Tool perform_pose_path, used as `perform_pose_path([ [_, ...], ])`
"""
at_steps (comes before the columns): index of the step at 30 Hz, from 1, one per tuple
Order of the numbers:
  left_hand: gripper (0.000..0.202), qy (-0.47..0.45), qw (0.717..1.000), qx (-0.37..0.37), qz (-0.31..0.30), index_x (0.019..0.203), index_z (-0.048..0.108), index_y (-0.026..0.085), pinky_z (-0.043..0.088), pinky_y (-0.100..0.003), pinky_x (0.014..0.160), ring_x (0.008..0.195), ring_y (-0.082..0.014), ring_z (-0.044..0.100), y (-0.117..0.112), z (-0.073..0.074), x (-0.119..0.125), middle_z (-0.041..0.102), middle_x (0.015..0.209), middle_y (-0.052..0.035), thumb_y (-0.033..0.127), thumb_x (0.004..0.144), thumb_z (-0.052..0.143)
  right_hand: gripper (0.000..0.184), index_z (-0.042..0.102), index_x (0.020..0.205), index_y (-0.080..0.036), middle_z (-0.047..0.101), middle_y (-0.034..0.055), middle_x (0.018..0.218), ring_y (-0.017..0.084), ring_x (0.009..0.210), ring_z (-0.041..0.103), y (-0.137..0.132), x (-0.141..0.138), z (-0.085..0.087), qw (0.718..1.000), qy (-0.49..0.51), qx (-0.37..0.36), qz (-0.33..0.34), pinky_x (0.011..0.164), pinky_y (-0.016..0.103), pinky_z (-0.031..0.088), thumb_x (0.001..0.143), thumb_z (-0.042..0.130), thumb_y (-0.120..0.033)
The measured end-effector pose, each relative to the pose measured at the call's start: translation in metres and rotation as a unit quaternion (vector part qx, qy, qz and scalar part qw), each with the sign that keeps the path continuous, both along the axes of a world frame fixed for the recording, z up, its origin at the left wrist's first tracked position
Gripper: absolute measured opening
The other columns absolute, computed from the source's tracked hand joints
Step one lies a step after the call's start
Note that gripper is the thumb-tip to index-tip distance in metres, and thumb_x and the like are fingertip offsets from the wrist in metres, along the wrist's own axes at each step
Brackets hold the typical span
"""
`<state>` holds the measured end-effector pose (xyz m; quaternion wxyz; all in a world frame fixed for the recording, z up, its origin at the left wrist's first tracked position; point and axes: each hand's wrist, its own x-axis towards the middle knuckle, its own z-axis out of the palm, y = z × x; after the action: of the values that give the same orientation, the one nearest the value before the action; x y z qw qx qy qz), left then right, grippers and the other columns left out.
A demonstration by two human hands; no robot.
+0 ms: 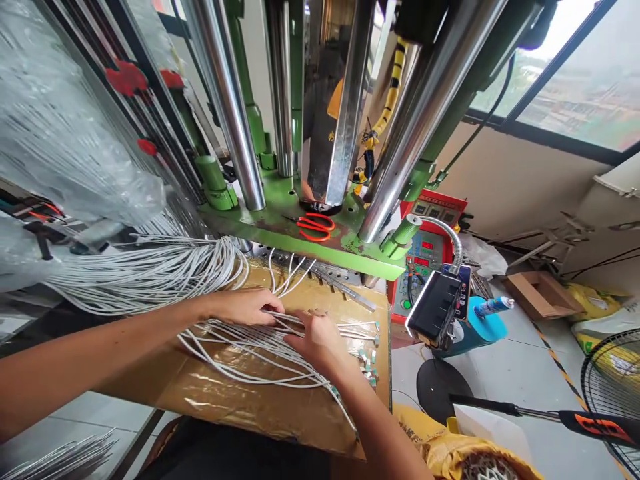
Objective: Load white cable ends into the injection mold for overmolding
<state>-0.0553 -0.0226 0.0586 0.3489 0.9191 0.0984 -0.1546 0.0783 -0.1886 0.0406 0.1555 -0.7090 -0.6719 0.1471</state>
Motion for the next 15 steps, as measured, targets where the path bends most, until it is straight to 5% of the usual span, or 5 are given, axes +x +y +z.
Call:
perform_pose_path([
  [5,0.030,-0.133,0.989,0.047,0.045,0.088,0.068,0.016,0.038,-0.024,0.073,0.079,-0.0166,0.058,-0.016,0.018,-0.025,0.068,0.084,-0.0036,0.030,0.093,0.042,0.024,0.058,0.114,-0.020,0.068,0.0045,0.090,0.020,0.086,0.059,-0.004,-0.001,-0.006,0.994,-0.109,0.024,-0.018,0.076,0.031,0.037,0.091,0.051,-0.021],
  [10,0.036,-0.100,0.991,0.011,0.086,0.080,0.064,0.017,0.035,-0.024,0.067,0.069,-0.0156,0.054,-0.031,0.036,-0.067,0.062,0.074,-0.0019,0.035,0.097,0.037,0.023,0.060,0.107,-0.014,0.062,0.0080,0.081,0.024,0.079,0.051,-0.043,0.025,0.002,0.974,-0.221,0.037,-0.027,0.075,0.038,0.035,0.091,0.044,-0.009],
  [15,0.023,-0.016,0.969,-0.240,0.057,0.081,0.061,0.017,0.033,-0.023,0.056,0.060,-0.0136,0.049,-0.084,0.016,-0.065,0.057,0.067,0.0018,0.035,0.089,0.049,0.018,0.060,0.094,-0.015,0.058,0.0062,0.080,0.024,0.083,0.049,-0.063,-0.004,0.010,0.958,-0.274,0.072,0.046,0.093,0.045,0.034,0.090,0.044,-0.009],
])
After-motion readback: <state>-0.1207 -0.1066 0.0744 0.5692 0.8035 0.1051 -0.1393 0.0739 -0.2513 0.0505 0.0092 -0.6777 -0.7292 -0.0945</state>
